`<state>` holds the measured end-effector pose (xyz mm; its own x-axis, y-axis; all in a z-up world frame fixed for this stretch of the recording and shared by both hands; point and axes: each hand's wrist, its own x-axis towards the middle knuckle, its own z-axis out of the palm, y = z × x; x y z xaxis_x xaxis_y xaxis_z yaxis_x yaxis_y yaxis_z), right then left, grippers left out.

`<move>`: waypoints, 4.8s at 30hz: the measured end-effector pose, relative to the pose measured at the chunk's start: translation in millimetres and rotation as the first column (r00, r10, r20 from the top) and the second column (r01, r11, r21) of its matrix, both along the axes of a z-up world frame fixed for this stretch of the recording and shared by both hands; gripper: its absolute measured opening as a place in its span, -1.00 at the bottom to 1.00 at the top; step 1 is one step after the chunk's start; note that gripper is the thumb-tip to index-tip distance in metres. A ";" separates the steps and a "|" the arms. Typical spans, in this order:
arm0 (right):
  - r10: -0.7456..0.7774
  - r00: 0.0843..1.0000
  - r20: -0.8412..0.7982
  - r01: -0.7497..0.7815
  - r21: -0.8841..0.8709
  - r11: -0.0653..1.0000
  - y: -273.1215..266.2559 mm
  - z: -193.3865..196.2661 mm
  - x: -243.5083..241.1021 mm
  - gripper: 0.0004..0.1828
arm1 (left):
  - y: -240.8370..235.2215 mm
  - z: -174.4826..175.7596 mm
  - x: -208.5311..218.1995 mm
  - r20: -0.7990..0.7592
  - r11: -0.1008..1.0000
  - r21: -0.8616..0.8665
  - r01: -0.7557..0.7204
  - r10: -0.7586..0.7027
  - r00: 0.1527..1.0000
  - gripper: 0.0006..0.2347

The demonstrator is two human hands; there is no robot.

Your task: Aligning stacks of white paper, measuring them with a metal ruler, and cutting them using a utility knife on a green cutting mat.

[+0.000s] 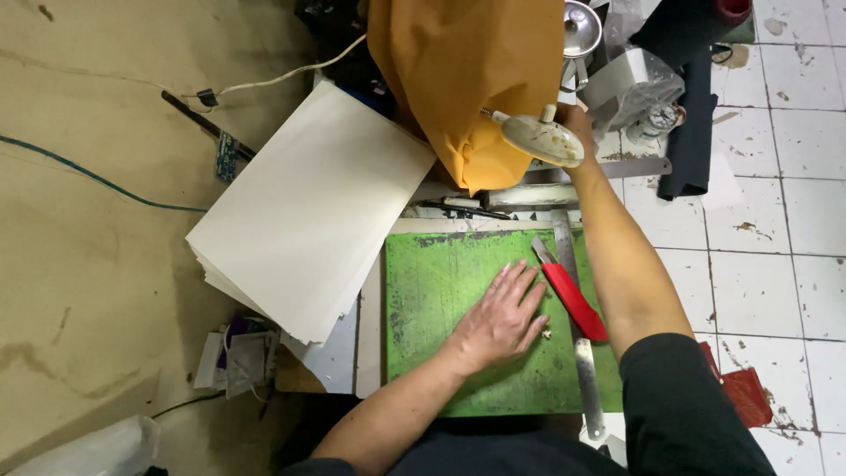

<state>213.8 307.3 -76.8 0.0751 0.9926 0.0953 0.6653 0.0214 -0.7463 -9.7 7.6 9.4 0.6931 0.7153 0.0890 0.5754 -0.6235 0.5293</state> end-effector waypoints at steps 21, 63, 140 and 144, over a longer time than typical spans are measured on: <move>0.238 0.701 -0.672 -0.014 0.320 0.947 -419.1 268.5 -74.8 -0.58 | -5.2 -31.0 7.0 -0.003 0.993 0.114 0.000 0.001 1.000 -0.49; 0.153 0.986 0.063 -0.160 0.124 0.979 -390.5 79.4 -28.7 -0.83 | -12.4 -20.3 7.7 0.060 0.972 0.227 -0.061 0.049 0.997 -0.64; -0.126 0.928 0.352 0.110 0.066 0.992 -377.6 58.1 -16.1 -0.58 | 114.6 108.6 -302.1 -0.283 0.470 -0.197 -0.860 0.813 0.509 -0.29; -0.143 0.926 0.349 0.162 -0.024 0.987 -376.7 62.1 -20.5 -0.57 | 120.2 97.1 -316.7 -0.280 0.469 -0.229 -0.853 0.807 0.519 -0.34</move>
